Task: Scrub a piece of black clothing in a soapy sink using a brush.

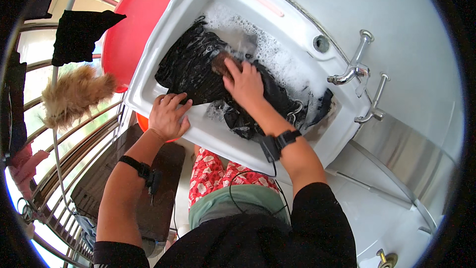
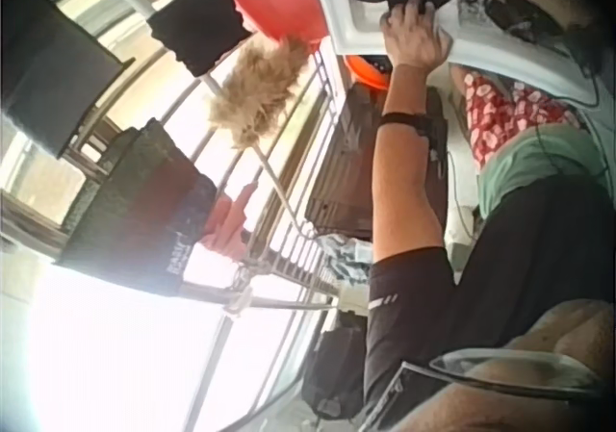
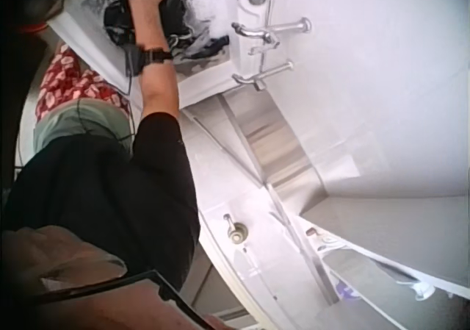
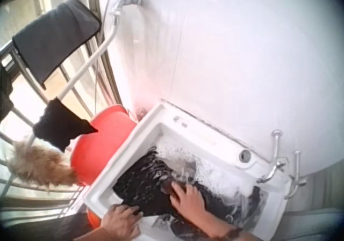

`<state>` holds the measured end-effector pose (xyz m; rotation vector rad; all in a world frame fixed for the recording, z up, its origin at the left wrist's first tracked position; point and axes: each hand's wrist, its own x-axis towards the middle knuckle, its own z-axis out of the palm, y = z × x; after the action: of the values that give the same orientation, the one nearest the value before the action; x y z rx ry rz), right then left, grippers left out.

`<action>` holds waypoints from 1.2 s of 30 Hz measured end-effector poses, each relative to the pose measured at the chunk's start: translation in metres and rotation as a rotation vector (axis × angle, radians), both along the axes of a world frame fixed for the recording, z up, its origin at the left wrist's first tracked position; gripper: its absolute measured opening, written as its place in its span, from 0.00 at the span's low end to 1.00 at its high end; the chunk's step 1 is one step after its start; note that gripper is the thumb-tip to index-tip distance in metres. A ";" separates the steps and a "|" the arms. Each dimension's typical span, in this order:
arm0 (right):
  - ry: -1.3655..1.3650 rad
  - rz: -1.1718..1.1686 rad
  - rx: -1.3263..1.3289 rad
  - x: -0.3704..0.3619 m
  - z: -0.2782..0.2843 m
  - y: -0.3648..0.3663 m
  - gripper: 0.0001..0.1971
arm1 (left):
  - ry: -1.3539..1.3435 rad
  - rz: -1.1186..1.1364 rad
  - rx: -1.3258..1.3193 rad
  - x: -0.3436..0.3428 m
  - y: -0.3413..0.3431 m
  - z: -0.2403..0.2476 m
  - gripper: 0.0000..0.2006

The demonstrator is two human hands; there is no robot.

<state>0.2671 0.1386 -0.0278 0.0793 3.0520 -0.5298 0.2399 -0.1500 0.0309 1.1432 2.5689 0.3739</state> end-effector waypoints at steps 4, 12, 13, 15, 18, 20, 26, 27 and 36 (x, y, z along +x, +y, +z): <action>-0.053 -0.156 0.095 -0.048 -0.012 0.020 0.28 | -0.011 0.008 -0.037 -0.002 0.003 0.001 0.24; 0.091 -0.189 -0.321 -0.013 0.020 -0.038 0.29 | 0.008 0.033 0.009 -0.001 0.002 0.006 0.24; 0.000 -0.101 -0.375 0.005 0.030 -0.050 0.29 | 0.008 0.036 -0.002 -0.001 0.000 0.006 0.24; -0.110 0.069 -0.130 0.041 0.031 -0.051 0.31 | 0.005 0.036 -0.008 -0.001 -0.001 0.005 0.23; -0.281 -0.171 0.017 0.071 0.031 0.003 0.32 | -0.025 0.049 -0.027 -0.002 -0.001 -0.002 0.24; -0.273 -0.200 0.177 0.097 0.037 0.045 0.32 | -0.020 0.039 0.017 -0.002 0.002 0.001 0.22; -0.222 -0.280 0.063 0.104 0.065 0.039 0.30 | 0.024 0.038 0.055 -0.001 0.002 0.000 0.19; -0.237 -0.290 -0.088 0.089 0.072 0.014 0.29 | 0.024 0.033 0.054 0.001 0.000 0.002 0.19; -0.389 -0.155 0.064 0.122 0.044 0.021 0.31 | 0.035 0.059 0.002 0.002 -0.001 0.005 0.18</action>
<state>0.3896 0.1596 0.0161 0.3764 2.6937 -0.3718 0.2416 -0.1511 0.0361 1.0855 2.6384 0.3725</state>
